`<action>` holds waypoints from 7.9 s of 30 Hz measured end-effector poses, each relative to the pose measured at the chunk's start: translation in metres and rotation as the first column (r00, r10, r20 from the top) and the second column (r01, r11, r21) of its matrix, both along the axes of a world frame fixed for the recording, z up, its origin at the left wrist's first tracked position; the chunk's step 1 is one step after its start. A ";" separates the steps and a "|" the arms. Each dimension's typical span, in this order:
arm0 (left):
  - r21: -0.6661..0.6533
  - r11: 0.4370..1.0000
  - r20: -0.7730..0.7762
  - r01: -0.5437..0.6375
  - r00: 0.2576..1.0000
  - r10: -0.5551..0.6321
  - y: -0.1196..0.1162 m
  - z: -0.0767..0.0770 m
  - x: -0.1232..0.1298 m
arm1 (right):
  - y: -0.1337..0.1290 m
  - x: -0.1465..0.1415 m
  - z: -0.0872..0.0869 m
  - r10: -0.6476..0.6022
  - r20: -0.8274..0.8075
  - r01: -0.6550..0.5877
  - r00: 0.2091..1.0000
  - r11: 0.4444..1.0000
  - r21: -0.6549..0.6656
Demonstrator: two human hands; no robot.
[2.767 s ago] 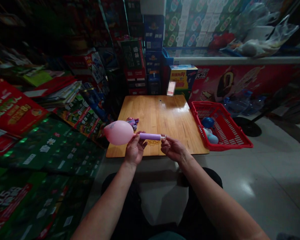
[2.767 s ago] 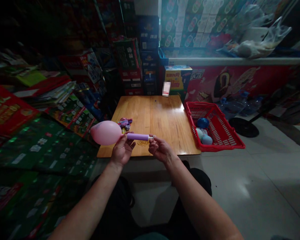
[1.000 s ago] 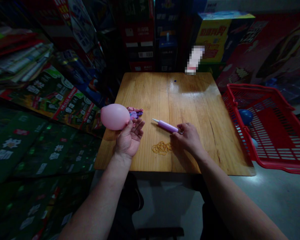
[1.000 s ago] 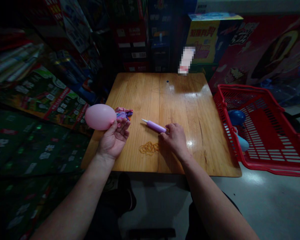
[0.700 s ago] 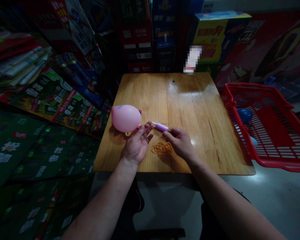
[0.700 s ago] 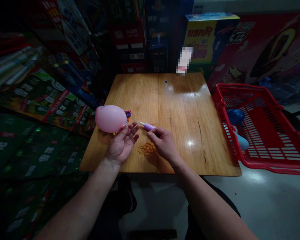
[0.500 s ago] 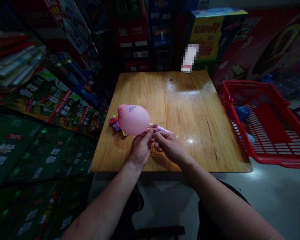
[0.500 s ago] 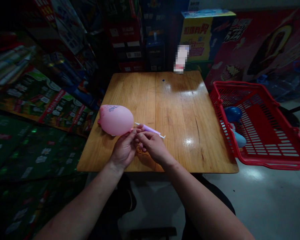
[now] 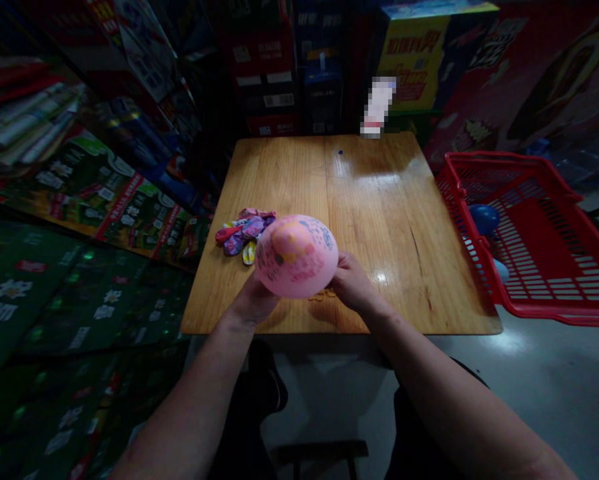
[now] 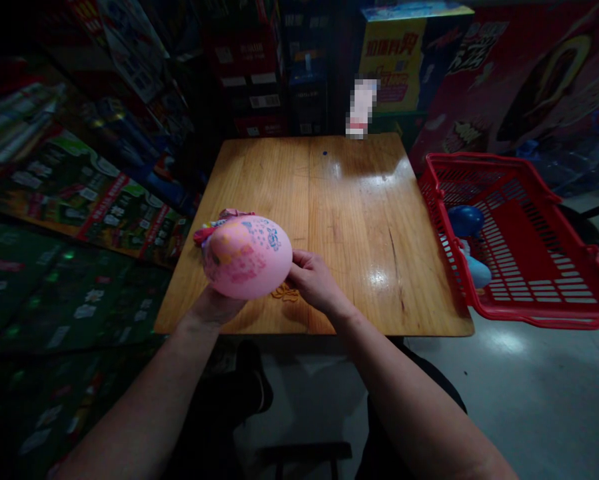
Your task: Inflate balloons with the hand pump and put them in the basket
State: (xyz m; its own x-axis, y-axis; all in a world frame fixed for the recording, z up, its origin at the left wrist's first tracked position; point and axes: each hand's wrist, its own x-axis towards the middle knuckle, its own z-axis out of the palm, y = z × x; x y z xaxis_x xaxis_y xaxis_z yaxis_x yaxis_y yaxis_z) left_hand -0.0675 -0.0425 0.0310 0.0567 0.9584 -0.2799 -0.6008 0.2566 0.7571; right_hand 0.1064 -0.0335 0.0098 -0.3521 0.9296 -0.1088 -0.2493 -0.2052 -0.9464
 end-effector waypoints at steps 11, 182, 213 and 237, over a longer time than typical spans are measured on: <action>-0.138 0.836 -0.206 0.531 0.810 -0.549 -0.028 -0.009 -0.019 | -0.017 0.006 0.000 -0.036 0.565 -0.303 0.824 0.815 0.494; -0.075 0.957 -0.451 0.279 0.847 -0.282 -0.021 -0.003 0.004 | -0.030 -0.001 -0.011 -0.016 -0.013 0.014 1.000 0.981 -0.191; -0.088 0.847 -0.725 0.525 0.549 -0.415 -0.017 0.002 -0.002 | -0.030 -0.005 -0.012 -0.147 0.271 0.102 0.951 0.980 0.174; -0.077 0.977 -0.219 0.197 0.953 -0.209 -0.018 0.014 0.007 | -0.028 0.000 0.006 -0.115 -0.064 0.113 0.991 0.993 -0.032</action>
